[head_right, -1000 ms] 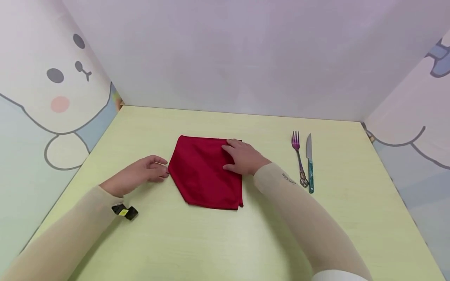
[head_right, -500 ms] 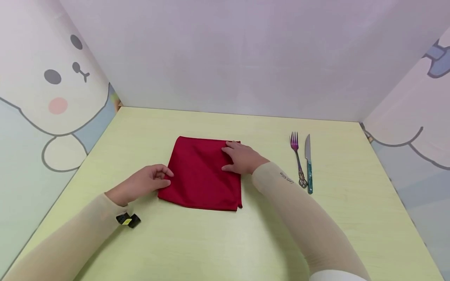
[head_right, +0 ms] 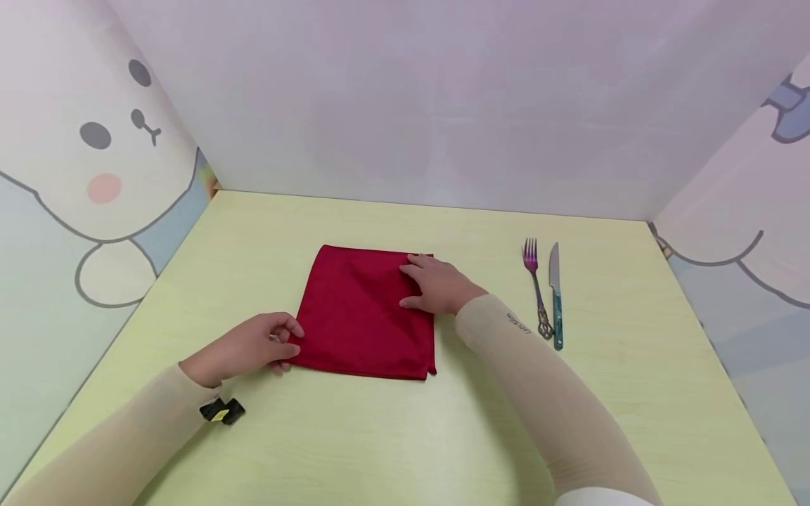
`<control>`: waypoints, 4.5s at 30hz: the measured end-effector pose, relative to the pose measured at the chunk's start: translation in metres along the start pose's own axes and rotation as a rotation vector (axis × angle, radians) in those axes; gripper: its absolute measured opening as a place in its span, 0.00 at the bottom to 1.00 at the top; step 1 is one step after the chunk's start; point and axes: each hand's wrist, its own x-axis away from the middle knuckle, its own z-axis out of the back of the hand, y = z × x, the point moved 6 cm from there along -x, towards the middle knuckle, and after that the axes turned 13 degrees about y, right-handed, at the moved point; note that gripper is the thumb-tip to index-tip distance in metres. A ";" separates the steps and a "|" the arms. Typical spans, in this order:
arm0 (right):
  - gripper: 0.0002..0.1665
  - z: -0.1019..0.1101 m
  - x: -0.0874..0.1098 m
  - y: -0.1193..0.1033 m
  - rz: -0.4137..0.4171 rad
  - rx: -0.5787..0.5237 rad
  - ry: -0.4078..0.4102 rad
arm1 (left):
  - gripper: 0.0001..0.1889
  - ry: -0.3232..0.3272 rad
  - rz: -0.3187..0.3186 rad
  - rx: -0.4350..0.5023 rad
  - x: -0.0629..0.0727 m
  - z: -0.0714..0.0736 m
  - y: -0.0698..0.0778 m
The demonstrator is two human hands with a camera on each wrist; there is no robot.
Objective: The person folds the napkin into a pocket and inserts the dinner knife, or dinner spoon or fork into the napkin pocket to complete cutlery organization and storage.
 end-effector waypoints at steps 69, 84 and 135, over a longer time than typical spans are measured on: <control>0.55 -0.028 0.148 -0.089 0.228 0.162 0.043 | 0.33 -0.074 -0.539 -1.011 -0.125 0.020 0.055; 0.57 -0.015 0.134 -0.036 0.224 0.186 0.062 | 0.37 0.085 -0.466 -1.073 -0.071 0.008 0.041; 0.49 0.002 0.018 0.031 -0.015 0.207 0.072 | 0.41 -0.029 -0.667 -1.070 0.052 -0.063 0.045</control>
